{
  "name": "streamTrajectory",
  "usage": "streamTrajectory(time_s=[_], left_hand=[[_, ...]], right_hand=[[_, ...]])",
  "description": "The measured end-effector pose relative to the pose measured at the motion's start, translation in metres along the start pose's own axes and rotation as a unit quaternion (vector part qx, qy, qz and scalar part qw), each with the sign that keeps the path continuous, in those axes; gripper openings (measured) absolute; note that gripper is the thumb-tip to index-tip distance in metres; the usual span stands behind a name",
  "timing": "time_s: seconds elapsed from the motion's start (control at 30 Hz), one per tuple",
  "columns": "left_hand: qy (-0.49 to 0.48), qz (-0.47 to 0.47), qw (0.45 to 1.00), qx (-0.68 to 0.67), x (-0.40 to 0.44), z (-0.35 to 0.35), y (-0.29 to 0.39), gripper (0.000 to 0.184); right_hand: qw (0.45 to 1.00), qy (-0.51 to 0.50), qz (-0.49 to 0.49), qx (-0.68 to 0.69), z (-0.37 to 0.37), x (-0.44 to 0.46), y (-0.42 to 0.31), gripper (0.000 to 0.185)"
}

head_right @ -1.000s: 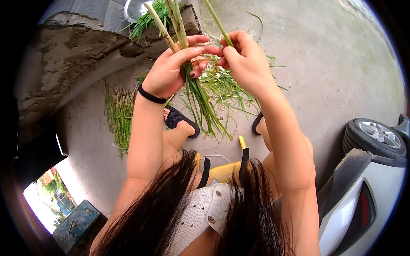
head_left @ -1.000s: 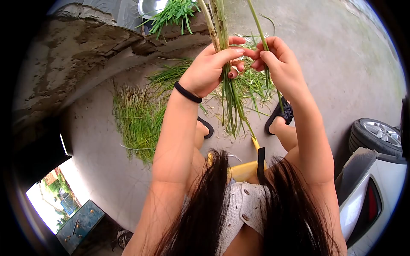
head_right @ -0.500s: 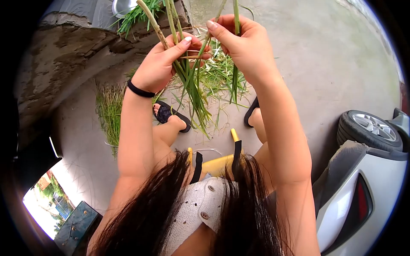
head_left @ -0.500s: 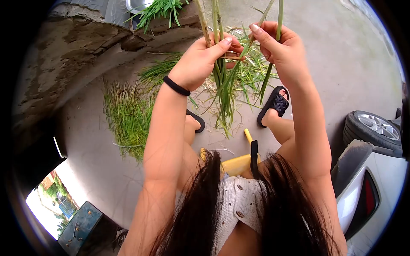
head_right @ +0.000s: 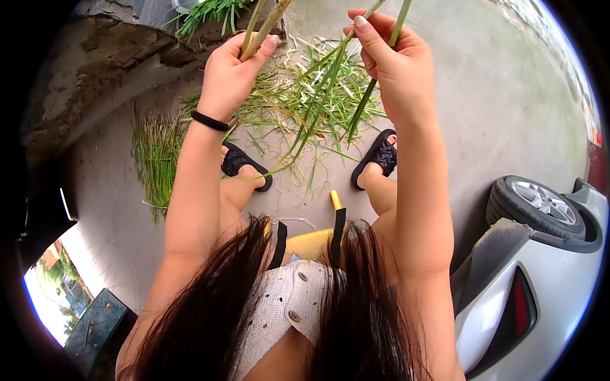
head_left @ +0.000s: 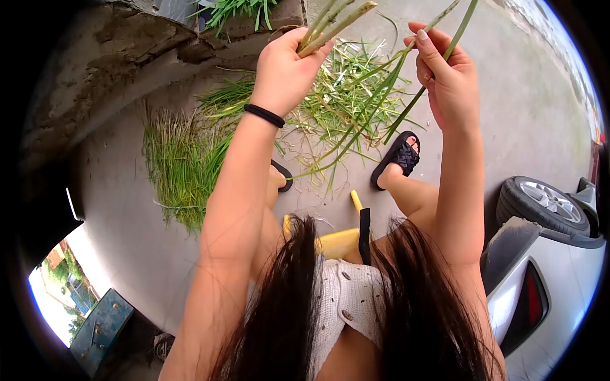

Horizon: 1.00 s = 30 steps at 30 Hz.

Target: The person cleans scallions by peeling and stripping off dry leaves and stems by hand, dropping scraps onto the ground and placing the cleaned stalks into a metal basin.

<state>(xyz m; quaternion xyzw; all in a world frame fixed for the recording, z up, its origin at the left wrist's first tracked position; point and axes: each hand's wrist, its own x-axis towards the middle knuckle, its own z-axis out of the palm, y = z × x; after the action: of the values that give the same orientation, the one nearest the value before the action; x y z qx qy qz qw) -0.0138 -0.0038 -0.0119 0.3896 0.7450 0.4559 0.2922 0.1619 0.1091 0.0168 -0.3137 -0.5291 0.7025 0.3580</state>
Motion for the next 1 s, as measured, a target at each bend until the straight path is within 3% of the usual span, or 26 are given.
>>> streamTrajectory(time_s=[0.1,0.2,0.6,0.7,0.9,1.0], left_hand=[[-0.144,-0.019,0.969,-0.198,-0.009,0.01,0.011,0.024],[-0.201,-0.049,0.955,-0.211,-0.016,0.018,0.019,0.021],[-0.166,-0.066,0.96,-0.217,-0.015,0.013,0.018,0.018],[-0.164,-0.067,0.962,-0.206,-0.014,0.015,0.013,0.017],[-0.169,-0.069,0.955,-0.235,-0.014,0.017,0.016,0.016],[-0.165,-0.055,0.957,-0.233,-0.015,0.018,0.016,0.016]], right_hand=[[0.999,-0.02,0.024,-0.031,0.007,-0.003,0.003,0.026],[0.999,-0.02,0.031,-0.013,0.014,-0.006,0.006,0.025],[0.966,0.0,-0.018,-0.258,0.015,-0.01,0.006,0.021],[0.98,0.012,-0.005,-0.199,0.01,-0.006,0.011,0.021],[0.956,-0.048,0.02,-0.288,0.014,-0.012,0.001,0.023],[0.96,-0.064,0.054,-0.267,0.013,-0.013,0.003,0.022]])
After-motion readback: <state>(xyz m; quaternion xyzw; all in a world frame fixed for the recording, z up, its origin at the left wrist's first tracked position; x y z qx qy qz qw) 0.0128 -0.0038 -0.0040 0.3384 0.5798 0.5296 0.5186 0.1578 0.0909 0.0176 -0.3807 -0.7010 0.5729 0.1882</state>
